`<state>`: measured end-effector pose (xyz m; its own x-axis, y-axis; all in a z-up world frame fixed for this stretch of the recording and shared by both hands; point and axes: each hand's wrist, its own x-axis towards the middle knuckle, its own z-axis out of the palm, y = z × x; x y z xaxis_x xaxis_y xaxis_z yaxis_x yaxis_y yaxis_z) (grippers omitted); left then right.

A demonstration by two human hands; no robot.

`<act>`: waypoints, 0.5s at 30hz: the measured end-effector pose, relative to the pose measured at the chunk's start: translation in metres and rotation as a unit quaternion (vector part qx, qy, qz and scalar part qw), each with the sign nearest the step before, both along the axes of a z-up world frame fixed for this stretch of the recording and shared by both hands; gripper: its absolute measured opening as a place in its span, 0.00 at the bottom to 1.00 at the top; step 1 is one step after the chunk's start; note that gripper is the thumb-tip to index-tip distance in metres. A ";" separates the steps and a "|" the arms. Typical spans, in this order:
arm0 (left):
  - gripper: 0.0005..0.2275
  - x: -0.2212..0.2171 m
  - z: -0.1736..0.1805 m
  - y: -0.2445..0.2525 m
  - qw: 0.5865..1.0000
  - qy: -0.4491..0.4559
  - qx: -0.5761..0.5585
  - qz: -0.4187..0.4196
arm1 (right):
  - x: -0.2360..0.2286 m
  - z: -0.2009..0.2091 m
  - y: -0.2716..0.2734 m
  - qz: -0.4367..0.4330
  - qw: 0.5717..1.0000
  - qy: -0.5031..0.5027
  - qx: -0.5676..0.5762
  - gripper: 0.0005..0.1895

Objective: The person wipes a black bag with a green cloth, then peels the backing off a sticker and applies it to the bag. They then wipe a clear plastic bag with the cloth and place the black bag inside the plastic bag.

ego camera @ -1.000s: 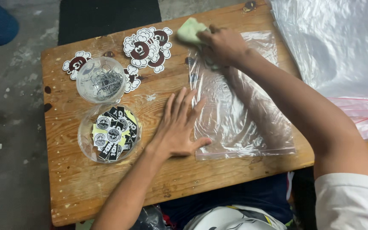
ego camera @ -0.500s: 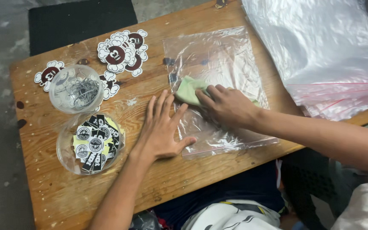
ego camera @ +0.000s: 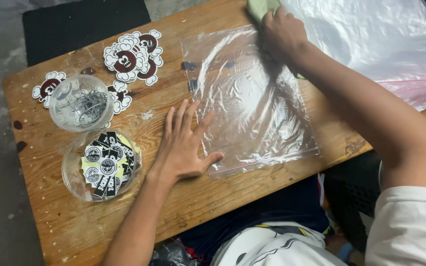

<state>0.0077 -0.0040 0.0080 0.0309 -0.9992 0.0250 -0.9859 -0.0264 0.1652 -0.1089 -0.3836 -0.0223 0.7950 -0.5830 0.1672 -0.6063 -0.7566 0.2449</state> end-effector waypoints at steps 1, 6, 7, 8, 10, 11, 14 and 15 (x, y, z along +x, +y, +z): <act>0.46 0.001 -0.001 0.000 1.000 0.003 0.000 -0.003 | -0.010 0.006 0.016 -0.003 1.000 0.003 0.000 0.08; 0.45 0.000 0.002 0.001 1.000 0.015 -0.015 -0.007 | -0.072 0.037 0.098 0.032 0.998 0.029 0.035 0.22; 0.45 -0.001 0.004 0.001 1.000 0.016 -0.015 -0.010 | -0.087 0.035 0.108 0.028 0.999 0.030 0.035 0.22; 0.44 -0.001 0.006 0.002 0.998 0.047 -0.033 -0.009 | -0.102 0.032 0.118 0.047 0.998 0.048 0.006 0.24; 0.43 -0.002 0.009 0.003 0.996 0.078 -0.050 -0.008 | -0.129 0.036 0.145 0.064 0.996 0.066 -0.022 0.27; 0.44 -0.002 0.009 0.003 0.996 0.076 -0.048 -0.006 | -0.143 0.042 0.163 0.071 0.993 0.084 -0.036 0.27; 0.44 -0.003 0.011 0.003 0.996 0.075 -0.044 -0.005 | -0.171 0.051 0.207 0.114 0.987 0.094 -0.056 0.26; 0.44 -0.003 0.012 0.003 0.996 0.076 -0.042 -0.005 | -0.178 0.053 0.220 0.149 0.983 0.087 -0.065 0.25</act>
<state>0.0049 -0.0006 0.0200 0.0302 -0.9941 0.1039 -0.9497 0.0039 0.3131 -0.2871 -0.1634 0.0308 0.9504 -0.3027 0.0717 -0.3032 -0.8501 0.4306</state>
